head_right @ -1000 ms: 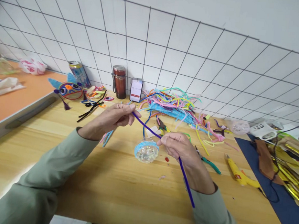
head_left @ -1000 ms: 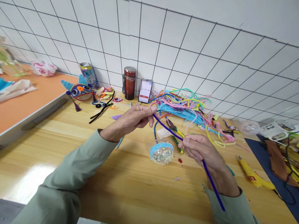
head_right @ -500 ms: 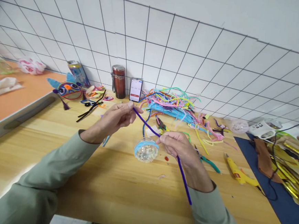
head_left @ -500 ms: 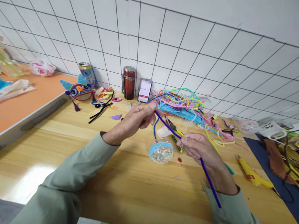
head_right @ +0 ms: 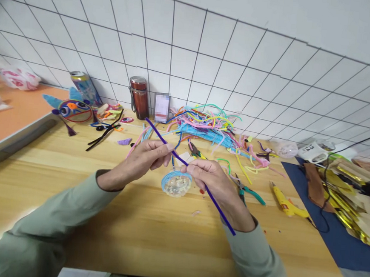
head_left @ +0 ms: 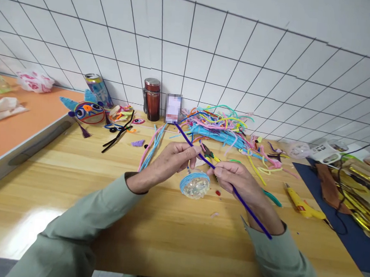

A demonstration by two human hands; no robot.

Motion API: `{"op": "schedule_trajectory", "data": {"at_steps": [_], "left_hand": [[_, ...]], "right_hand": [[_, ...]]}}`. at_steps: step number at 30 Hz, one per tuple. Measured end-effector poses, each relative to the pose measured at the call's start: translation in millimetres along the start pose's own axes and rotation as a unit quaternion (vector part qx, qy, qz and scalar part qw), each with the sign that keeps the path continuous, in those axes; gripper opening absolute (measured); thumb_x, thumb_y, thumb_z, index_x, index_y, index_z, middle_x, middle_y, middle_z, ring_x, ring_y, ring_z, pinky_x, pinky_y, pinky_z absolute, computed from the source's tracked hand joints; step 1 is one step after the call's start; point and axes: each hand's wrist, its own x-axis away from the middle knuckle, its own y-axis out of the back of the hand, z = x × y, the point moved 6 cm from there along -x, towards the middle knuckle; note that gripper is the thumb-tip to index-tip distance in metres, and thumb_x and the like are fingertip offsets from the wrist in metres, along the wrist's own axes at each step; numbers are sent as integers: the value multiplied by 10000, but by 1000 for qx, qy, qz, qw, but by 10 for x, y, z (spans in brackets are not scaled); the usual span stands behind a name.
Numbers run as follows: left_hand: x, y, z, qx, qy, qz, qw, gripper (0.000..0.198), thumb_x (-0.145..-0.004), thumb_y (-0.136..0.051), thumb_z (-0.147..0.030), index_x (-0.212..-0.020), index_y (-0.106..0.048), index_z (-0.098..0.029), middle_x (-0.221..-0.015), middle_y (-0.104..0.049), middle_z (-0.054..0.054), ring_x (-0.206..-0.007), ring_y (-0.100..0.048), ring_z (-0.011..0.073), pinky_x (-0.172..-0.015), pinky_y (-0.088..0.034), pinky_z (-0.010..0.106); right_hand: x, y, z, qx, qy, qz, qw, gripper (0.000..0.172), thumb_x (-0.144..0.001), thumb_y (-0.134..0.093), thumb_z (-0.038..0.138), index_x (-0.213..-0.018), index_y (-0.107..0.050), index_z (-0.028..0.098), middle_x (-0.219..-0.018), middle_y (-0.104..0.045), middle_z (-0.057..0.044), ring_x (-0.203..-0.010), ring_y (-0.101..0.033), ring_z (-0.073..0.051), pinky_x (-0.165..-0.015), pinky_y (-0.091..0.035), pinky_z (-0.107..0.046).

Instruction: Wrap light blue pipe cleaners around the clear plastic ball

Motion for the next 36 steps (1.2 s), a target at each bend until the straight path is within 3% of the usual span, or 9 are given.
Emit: {"op": "schedule_trajectory", "data": {"at_steps": [3, 7, 10, 18, 22, 25, 28, 31, 36], "left_hand": [[-40, 25, 19, 8, -7, -3, 1000, 601, -900, -752, -706, -639, -669, -171, -506, -457, -42, -468, -361, 70, -469, -233, 247], [-56, -50, 59, 38, -13, 31, 999, 509, -818, -857, -652, -858, -772, -151, -650, -615, -28, -484, -390, 57, -463, -282, 232], [-52, -88, 77, 53, -26, 48, 997, 505, -816, -874, -619, -976, -808, -145, -679, -651, -25, -486, -407, 58, -462, -309, 228], [-59, -63, 85, 55, -41, 59, 996, 438, -808, -915, -558, -947, -870, -144, -600, -601, -28, -488, -399, 56, -478, -335, 214], [-74, -58, 101, 73, -53, 68, 994, 480, -803, -933, -548, -1099, -877, -174, -736, -727, 17, -506, -424, 50, -484, -360, 205], [-82, -49, 114, 88, -65, 77, 991, 461, -828, -921, -563, -1078, -882, -178, -865, -808, 74, -505, -481, 52, -489, -397, 212], [-84, -45, 141, 96, -64, 77, 990, 473, -820, -922, -608, -970, -891, -161, -753, -786, 67, -475, -510, 65, -477, -413, 217], [-76, -46, 177, 91, -48, 53, 993, 515, -790, -934, -645, -925, -899, -150, -526, -654, 9, -430, -492, 77, -445, -370, 210], [-55, -44, 197, 85, -39, -12, 996, 461, -788, -946, -599, -858, -893, -146, -452, -594, -14, -416, -460, 71, -442, -345, 207]], "right_hand": [[0, 3, 21, 20, 7, -12, 1000, 470, -921, -739, 603, -927, -830, 143, -453, -422, 80, -430, -296, -90, -452, -224, -263], [-10, -1, -4, 32, 5, -13, 999, 456, -922, -724, 586, -918, -838, 145, -426, -404, 84, -405, -283, -88, -457, -201, -274], [-30, -9, -62, 19, 1, -1, 1000, 473, -920, -718, 603, -904, -837, 146, -421, -395, 88, -396, -267, -81, -464, -194, -276], [-18, -98, -140, -72, -6, 38, 997, 398, -925, -759, 540, -835, -803, 155, -410, -376, 98, -421, -295, -89, -489, -212, -285], [7, -138, -125, -104, -9, 51, 993, 356, -918, -788, 501, -813, -790, 160, -409, -374, 103, -420, -270, -81, -479, -200, -283], [18, -146, -115, -115, -8, 56, 992, 358, -921, -794, 502, -816, -788, 160, -408, -378, 105, -414, -259, -75, -475, -193, -281], [25, -152, -106, -115, -5, 55, 992, 363, -921, -795, 509, -816, -789, 162, -407, -374, 107, -413, -263, -75, -474, -204, -278], [35, -169, -97, -109, 3, 53, 993, 365, -932, -785, 510, -825, -793, 162, -415, -374, 106, -417, -274, -78, -474, -210, -280], [49, -176, -76, -82, 18, 24, 996, 374, -971, -749, 512, -844, -796, 163, -432, -398, 96, -429, -290, -80, -488, -196, -287]]}}
